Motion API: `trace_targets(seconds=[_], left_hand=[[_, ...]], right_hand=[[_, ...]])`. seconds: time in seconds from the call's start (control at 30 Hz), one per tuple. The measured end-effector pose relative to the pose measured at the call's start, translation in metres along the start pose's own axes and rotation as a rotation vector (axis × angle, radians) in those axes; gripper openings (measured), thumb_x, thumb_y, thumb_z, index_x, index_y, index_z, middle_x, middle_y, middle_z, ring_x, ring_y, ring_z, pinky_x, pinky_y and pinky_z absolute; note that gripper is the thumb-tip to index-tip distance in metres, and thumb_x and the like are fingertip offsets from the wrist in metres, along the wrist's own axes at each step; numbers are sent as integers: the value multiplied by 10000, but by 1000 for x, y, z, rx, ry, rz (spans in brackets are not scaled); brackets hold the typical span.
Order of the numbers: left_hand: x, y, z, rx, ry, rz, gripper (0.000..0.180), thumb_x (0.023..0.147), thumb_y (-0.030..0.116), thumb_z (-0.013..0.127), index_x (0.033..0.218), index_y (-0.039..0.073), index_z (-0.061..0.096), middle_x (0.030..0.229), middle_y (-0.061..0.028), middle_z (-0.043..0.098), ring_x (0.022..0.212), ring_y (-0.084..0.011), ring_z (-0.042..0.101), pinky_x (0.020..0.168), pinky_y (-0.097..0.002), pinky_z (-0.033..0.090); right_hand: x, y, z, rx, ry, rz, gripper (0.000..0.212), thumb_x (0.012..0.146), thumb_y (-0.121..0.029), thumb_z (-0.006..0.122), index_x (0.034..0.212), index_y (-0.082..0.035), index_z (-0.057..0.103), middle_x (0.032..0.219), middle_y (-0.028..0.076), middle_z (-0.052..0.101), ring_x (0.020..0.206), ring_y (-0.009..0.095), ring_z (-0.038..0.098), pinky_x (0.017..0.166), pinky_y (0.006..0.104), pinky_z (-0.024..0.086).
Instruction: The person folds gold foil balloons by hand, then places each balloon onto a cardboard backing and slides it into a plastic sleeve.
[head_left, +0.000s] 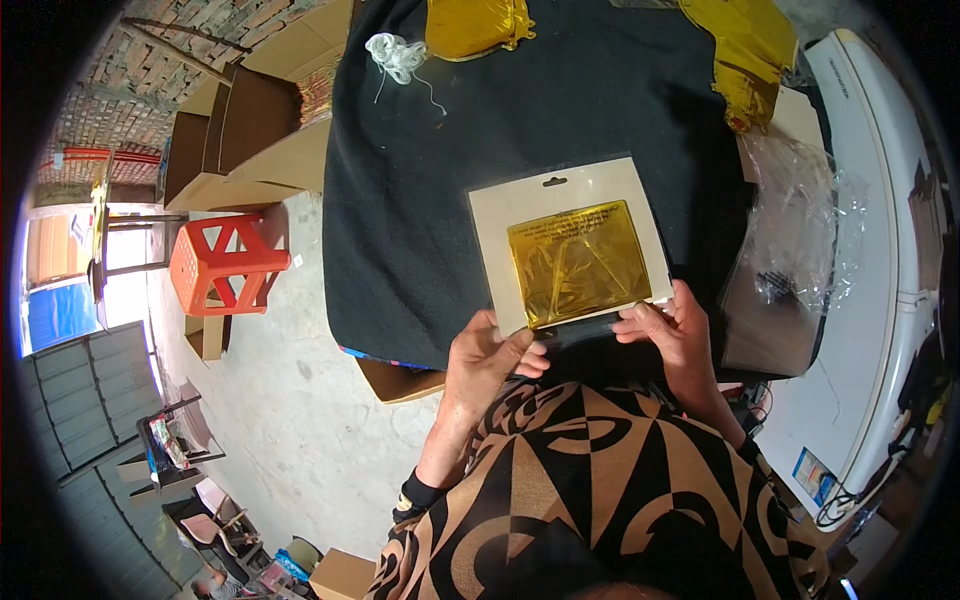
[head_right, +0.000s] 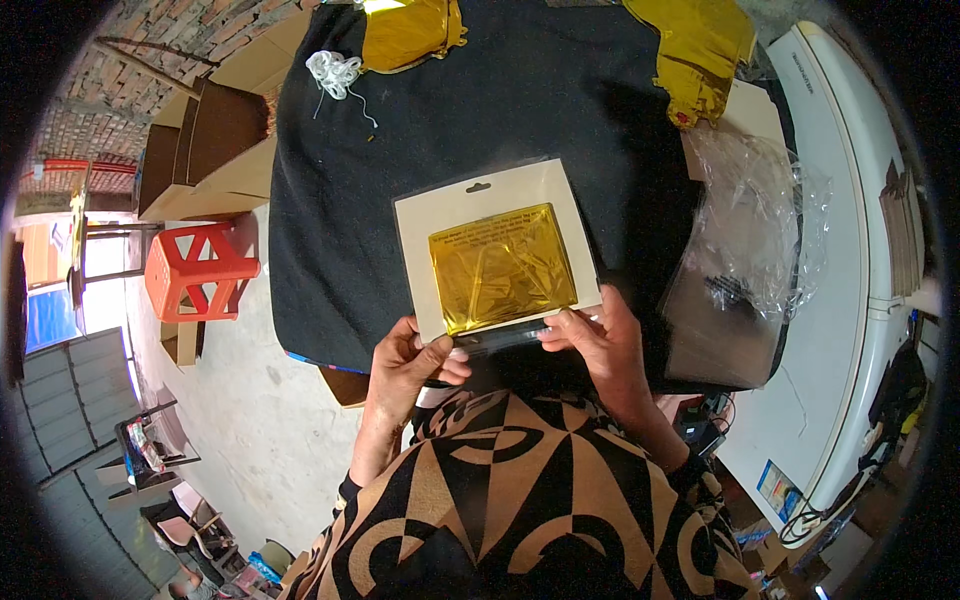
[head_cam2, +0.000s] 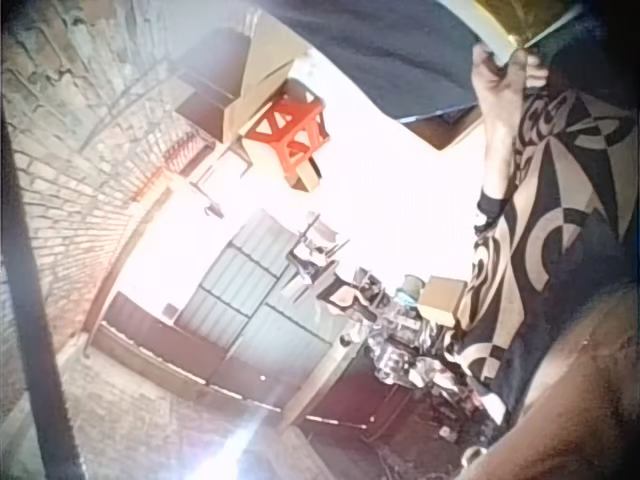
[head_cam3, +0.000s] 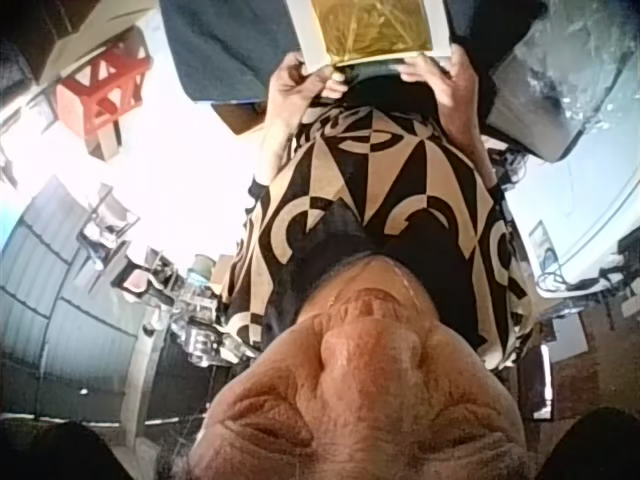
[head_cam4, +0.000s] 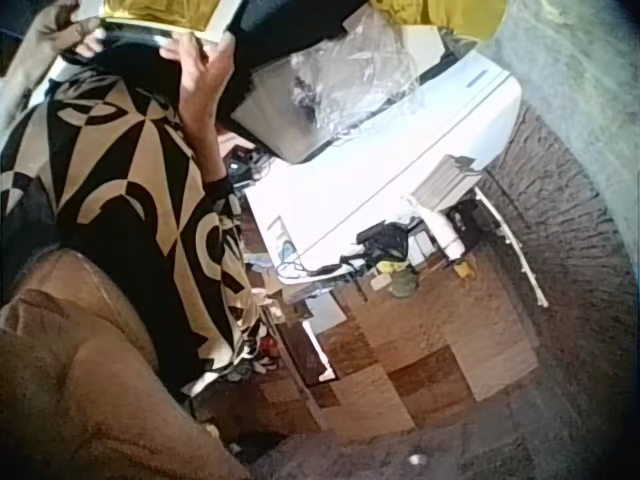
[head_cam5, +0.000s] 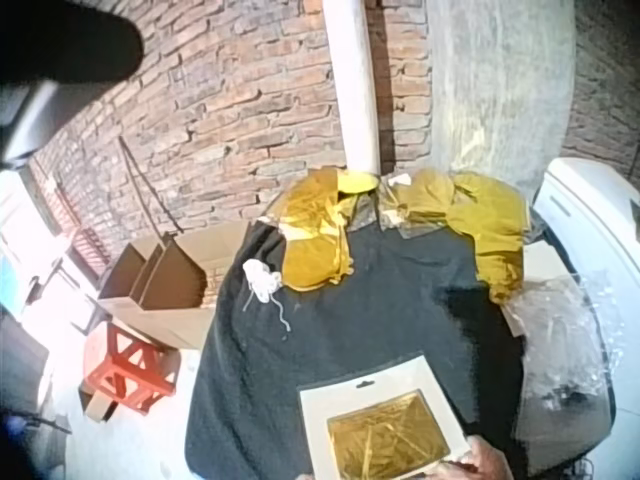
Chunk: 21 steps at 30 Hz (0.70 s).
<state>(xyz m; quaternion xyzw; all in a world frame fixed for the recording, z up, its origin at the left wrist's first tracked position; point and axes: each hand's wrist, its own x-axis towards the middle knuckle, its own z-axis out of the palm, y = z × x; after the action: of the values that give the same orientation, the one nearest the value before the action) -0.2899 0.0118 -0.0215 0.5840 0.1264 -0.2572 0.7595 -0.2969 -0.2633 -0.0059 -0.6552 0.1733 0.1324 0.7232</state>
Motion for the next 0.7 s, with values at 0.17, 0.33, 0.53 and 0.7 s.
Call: trace_targets(seconds=[0.17,0.33,0.53,0.7], left_hand=[[0,5,5,69,42,-59,273,1129,209,640,1207,-46,579,835,-147,775,668,-195,766,608,-291,644],[-1,15,11,177,87,-79,267,1135,231,636,1144,-33,601,786,-124,763,613,-157,726,549,-264,596],[-5,16,9,950,288,283,428,985,265,841,1214,-16,615,716,-107,714,564,-191,662,540,-336,506],[-7,40,18,1054,345,189,656,920,172,864,1452,6,518,834,-125,695,758,-329,726,689,-424,576]], right_hand=[[3,3,1,-33,33,-26,206,1101,-104,615,1232,47,566,1003,183,755,813,229,789,736,331,659],[9,-1,0,-77,66,0,187,1090,-97,631,1179,45,550,940,175,749,727,214,772,651,317,640],[9,-11,4,-315,126,40,420,1063,-95,680,1425,15,498,797,128,692,593,161,674,560,306,556],[2,-1,-15,-1165,303,-477,883,931,-178,852,1641,-35,347,969,194,747,780,331,768,714,404,613]])
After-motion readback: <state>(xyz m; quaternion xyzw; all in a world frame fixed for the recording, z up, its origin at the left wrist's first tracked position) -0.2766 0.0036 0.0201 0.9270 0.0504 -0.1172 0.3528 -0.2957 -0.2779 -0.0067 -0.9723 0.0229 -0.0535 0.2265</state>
